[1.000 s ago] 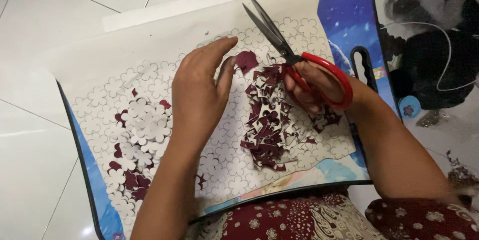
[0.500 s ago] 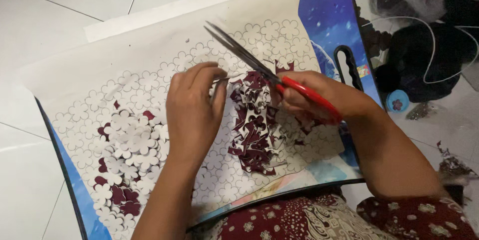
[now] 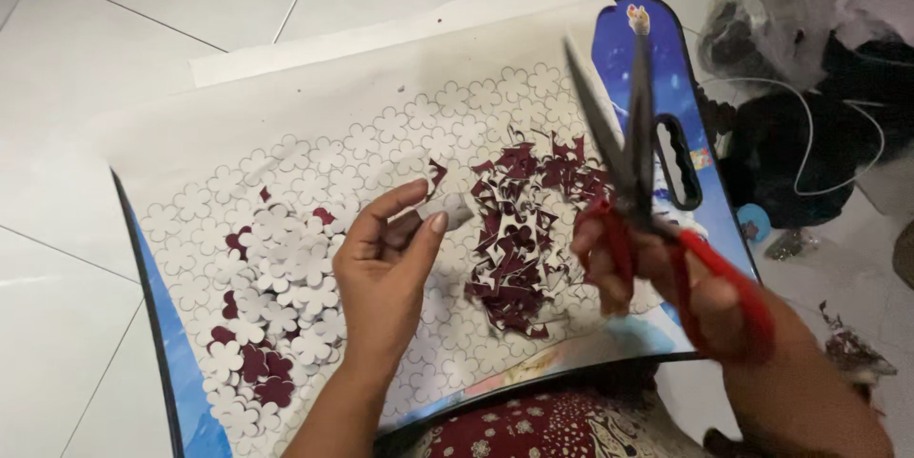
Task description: The person sits on the floor with a lap desk and uses scissors to trim dark red foam flower cutouts, cutting small pieces from the flowers and letting scraps fall onto the desk. They then gather the cut white and red foam flowers into a pile and set them aside on the floor.
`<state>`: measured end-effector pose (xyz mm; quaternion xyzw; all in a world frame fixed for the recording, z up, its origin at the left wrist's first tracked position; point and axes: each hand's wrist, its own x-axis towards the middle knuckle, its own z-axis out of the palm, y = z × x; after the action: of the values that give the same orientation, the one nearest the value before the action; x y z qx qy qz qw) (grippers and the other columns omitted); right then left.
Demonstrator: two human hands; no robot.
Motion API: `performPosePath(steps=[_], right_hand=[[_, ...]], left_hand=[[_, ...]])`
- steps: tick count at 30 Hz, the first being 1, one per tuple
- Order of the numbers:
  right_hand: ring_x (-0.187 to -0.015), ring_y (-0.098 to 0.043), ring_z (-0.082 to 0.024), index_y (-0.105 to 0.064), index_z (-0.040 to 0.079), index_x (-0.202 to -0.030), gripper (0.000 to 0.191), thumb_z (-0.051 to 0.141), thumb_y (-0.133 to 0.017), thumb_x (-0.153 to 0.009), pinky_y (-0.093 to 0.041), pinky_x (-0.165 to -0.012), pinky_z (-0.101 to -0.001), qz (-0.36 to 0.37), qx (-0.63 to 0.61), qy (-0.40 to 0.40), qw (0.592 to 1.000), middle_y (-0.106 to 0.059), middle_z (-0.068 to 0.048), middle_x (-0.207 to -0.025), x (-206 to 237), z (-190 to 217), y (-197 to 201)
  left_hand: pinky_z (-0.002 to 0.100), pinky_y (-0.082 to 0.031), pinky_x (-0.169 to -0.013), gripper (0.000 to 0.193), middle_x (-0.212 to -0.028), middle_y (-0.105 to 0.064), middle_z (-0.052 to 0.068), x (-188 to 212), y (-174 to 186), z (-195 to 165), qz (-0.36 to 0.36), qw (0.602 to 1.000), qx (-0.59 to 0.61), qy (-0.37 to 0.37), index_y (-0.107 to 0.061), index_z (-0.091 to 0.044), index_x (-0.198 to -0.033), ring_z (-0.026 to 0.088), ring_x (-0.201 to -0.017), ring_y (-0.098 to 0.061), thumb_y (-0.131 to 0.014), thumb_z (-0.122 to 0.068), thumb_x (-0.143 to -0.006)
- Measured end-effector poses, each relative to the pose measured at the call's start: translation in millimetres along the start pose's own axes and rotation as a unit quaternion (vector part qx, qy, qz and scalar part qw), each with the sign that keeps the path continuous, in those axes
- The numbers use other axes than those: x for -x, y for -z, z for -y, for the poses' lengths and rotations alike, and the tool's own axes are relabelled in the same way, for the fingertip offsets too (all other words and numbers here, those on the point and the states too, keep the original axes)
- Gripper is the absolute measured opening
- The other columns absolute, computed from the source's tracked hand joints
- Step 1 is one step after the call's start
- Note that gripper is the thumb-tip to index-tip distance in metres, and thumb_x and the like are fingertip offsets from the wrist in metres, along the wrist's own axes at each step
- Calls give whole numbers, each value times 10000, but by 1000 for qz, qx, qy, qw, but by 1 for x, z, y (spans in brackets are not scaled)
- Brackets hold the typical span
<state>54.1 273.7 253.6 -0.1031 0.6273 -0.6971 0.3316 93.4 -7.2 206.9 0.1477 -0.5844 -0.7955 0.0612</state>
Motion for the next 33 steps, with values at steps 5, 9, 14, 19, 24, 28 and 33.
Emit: performPosePath(steps=[5,9,14,19,24,28,33], right_hand=[[-846,-577,-200,-561,-34,-1353,1216,928,-652,-616,-485,-808,-385,-9,-33,-148,988,-610,-74,-911,15,-35,-82],[-900,-562,-206,-491,-27,-1400,1222,886,-713,-618,-447,-830,-365,-7,-75,-154,985,-590,-99,-951,8,-26,-132],[-924,-561,-187,-478,-7,-1418,1212,913,-644,-647,-477,-829,-344,-16,-6,-162,987,-573,-97,-1012,-5,-24,-157],[-941,-619,-194,-505,-6,-1458,1260,983,-490,-678,-534,-800,-343,17,126,-110,986,-622,-104,-1049,-14,-24,-165],[-1207,-560,-200,-331,-26,-1525,1257,963,-478,-763,-480,-969,-356,-1,165,-34,986,-559,-101,-1328,-18,-16,-177],[-1129,-615,-194,-381,1,-1539,1263,958,-517,-725,-504,-966,-354,0,144,-64,987,-630,-99,-1243,-16,-11,-181],[-850,-551,-164,-477,36,-1481,1226,964,-521,-681,-469,-733,-325,33,151,-84,984,-554,-42,-961,-16,-15,-183]], left_hand=[[300,-615,-952,338,-1187,-753,123,6,27,-17,-22,999,45,-20,-660,10,-1310,149,-1092,-725,-688,-55,-980],[311,-631,-856,348,-1186,-716,136,18,40,-25,-39,998,55,1,-650,4,-1301,154,-978,-724,-683,-70,-962],[305,-647,-825,383,-1162,-670,123,29,54,-32,-41,995,91,16,-635,-30,-1333,134,-970,-716,-672,-89,-956],[321,-663,-812,353,-1211,-751,177,40,61,-39,-12,1000,15,-13,-675,37,-1292,155,-990,-757,-707,-69,-957],[276,-612,-922,527,-1054,-796,202,56,67,-48,15,999,-16,-26,-566,15,-1445,173,-908,-809,-726,-36,-945],[256,-554,-1000,594,-1323,-697,201,59,71,-55,7,994,-61,-95,-506,29,-1478,171,-895,-780,-733,7,-930],[218,-610,-761,607,-1036,-779,184,57,75,-61,-43,999,12,0,-555,7,-1436,141,-875,-769,-752,30,-863]])
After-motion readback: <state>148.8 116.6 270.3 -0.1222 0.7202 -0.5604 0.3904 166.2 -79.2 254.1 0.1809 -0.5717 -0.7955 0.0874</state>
